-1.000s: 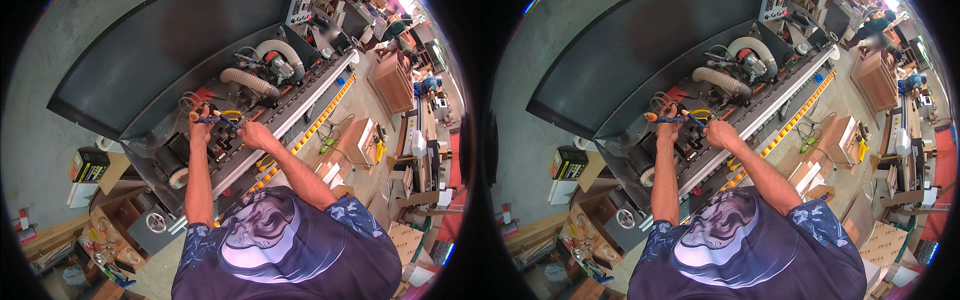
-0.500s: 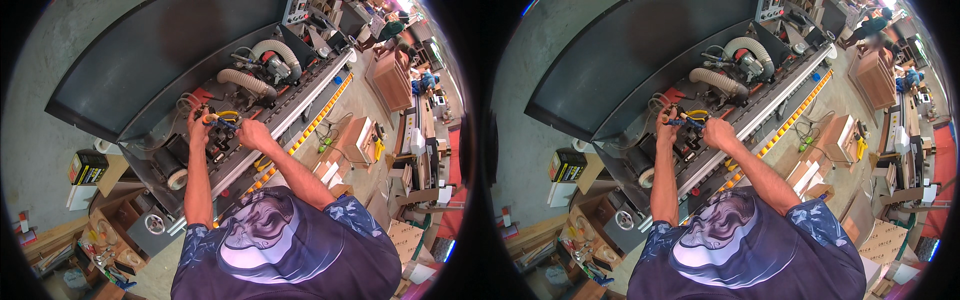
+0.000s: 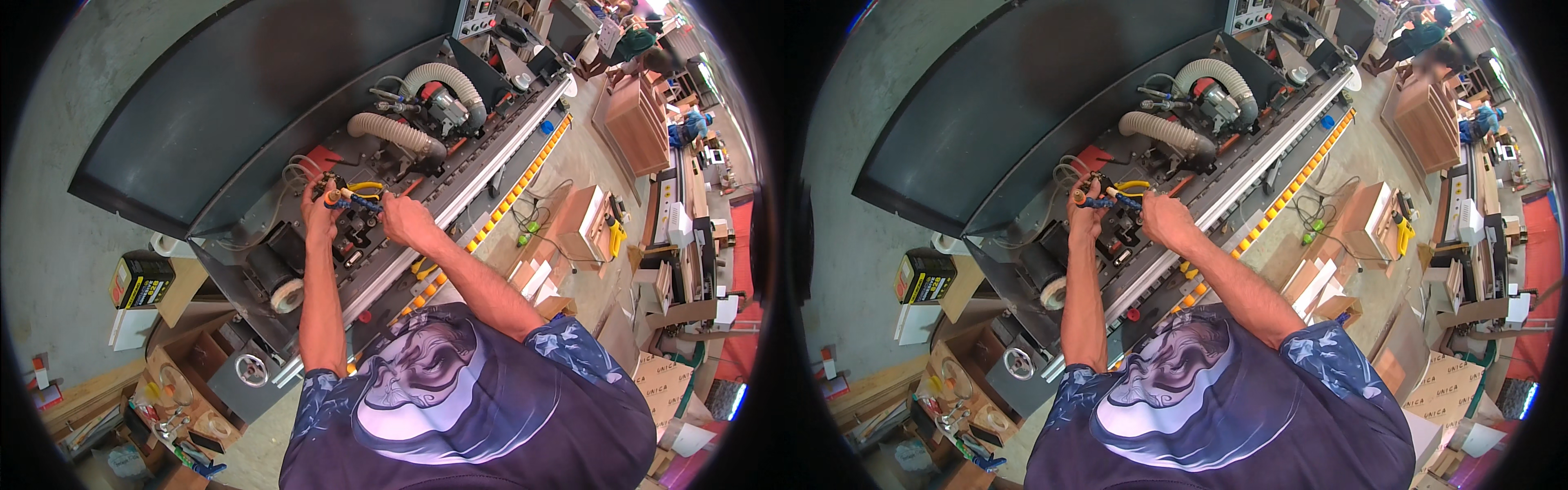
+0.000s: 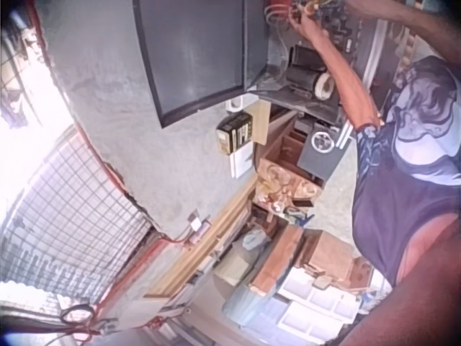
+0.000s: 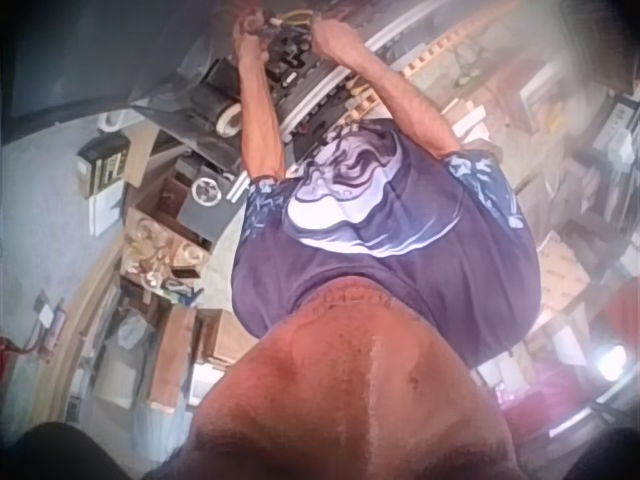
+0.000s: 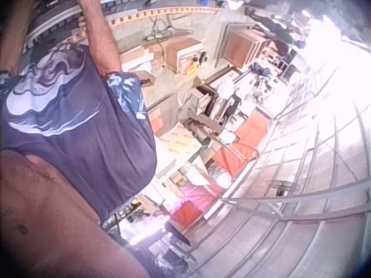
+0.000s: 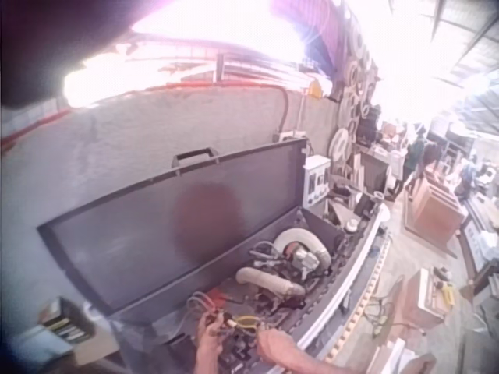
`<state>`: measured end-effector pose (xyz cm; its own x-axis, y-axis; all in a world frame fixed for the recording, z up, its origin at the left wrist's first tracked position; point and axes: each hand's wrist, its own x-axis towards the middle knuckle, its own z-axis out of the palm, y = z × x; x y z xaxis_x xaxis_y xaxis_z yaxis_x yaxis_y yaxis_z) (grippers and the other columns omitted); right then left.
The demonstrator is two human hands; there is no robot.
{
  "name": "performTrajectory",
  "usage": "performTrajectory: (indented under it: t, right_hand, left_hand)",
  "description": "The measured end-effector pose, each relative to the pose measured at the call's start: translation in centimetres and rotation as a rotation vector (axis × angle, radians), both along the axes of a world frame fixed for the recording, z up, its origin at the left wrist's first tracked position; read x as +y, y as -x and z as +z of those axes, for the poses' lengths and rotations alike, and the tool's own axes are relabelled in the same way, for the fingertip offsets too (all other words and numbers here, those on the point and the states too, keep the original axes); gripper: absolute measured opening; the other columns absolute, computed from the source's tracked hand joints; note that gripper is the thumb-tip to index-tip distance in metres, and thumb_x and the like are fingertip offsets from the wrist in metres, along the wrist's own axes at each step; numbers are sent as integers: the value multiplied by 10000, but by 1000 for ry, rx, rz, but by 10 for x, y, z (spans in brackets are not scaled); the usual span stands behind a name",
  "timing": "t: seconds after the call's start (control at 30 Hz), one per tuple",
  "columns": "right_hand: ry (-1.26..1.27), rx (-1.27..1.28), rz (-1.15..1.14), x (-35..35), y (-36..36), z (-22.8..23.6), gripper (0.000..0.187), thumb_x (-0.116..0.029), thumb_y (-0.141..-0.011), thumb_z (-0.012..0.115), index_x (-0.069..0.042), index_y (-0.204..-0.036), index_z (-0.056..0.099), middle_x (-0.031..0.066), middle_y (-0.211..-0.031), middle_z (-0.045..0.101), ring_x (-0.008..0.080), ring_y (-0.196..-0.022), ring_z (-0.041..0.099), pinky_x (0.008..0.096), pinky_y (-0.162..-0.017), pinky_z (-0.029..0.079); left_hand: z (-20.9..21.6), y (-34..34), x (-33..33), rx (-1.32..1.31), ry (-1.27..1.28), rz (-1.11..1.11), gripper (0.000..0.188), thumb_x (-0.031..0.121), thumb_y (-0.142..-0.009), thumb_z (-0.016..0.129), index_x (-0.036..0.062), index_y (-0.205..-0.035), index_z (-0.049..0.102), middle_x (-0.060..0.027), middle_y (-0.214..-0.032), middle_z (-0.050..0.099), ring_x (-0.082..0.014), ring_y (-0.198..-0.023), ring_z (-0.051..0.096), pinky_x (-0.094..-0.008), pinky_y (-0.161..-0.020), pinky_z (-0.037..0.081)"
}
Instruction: The person assembles a braided pneumatic hose by inserting orange plastic connectors into the ends and attaching the hose to a machine's air manifold. The person uses pliers to secure the connections and adjusts the hose routing along the machine.
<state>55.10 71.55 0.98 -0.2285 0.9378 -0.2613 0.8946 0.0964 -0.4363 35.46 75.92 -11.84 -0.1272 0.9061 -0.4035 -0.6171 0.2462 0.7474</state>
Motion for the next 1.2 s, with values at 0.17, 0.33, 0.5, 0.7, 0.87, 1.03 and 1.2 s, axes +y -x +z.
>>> performTrajectory:
  t: [0.17, 0.33, 0.5, 0.7, 0.87, 1.03, 1.2]
  right_hand:
    - [21, 81, 67, -6, 0, -13, 300, -210, -982, 629, 88, -1022, 627, 328, -835, 711, 510, -834, 726, 580, -763, 582]
    - [467, 261, 103, 2, 8, 22, 365, -300, -1012, 612, 66, -1019, 624, 292, -810, 714, 465, -758, 726, 552, -731, 577]
    - [74, 59, 158, 43, 10, -13, 405, -339, -991, 673, 63, -1001, 630, 260, -850, 729, 427, -842, 745, 523, -782, 589]
    - [-375, -204, 411, 84, 29, -96, 407, -345, -922, 756, -1, -1090, 619, 219, -1048, 742, 396, -1087, 705, 483, -906, 580]
    - [-188, -332, 492, 110, 48, -123, 400, -332, -905, 734, -8, -1108, 618, 252, -1028, 742, 404, -1042, 724, 490, -876, 597]
    - [-110, -332, 551, 150, 25, -78, 461, -389, -912, 724, 64, -997, 698, 251, -814, 742, 455, -826, 745, 532, -780, 603]
    - [450, -338, 529, 148, 0, 35, 418, -398, -951, 736, 14, -999, 785, 163, -774, 759, 269, -681, 754, 418, -687, 605]
  left_hand:
    - [5, -4, -13, -6, 4, 119, 631, 164, -937, 830, 117, -1450, 466, -132, -1115, 695, -246, -897, 725, -444, -706, 652]
    - [0, 11, -26, -113, 86, 186, 656, 118, -916, 842, 125, -1465, 481, -111, -1162, 684, -271, -978, 700, -502, -808, 640]
    - [-13, 29, -28, -177, 77, 163, 752, 141, -888, 872, 126, -1513, 455, -108, -1179, 685, -249, -991, 696, -466, -825, 645]
    - [-3, 23, -32, -158, -95, 100, 530, 144, -952, 809, 145, -1432, 585, -61, -1103, 696, -173, -903, 722, -394, -782, 676]
    - [5, 32, -34, -96, -63, 81, 423, 155, -951, 818, 130, -1344, 662, -20, -1014, 681, -130, -844, 682, -318, -712, 635]
    - [-2, 38, -34, -57, -20, 96, 375, 179, -921, 857, 131, -1253, 690, -2, -945, 685, -92, -771, 633, -264, -616, 545]
    - [-11, 36, -26, 28, -25, 29, 374, 195, -906, 868, 127, -1232, 699, -18, -969, 713, -103, -851, 674, -270, -657, 523]
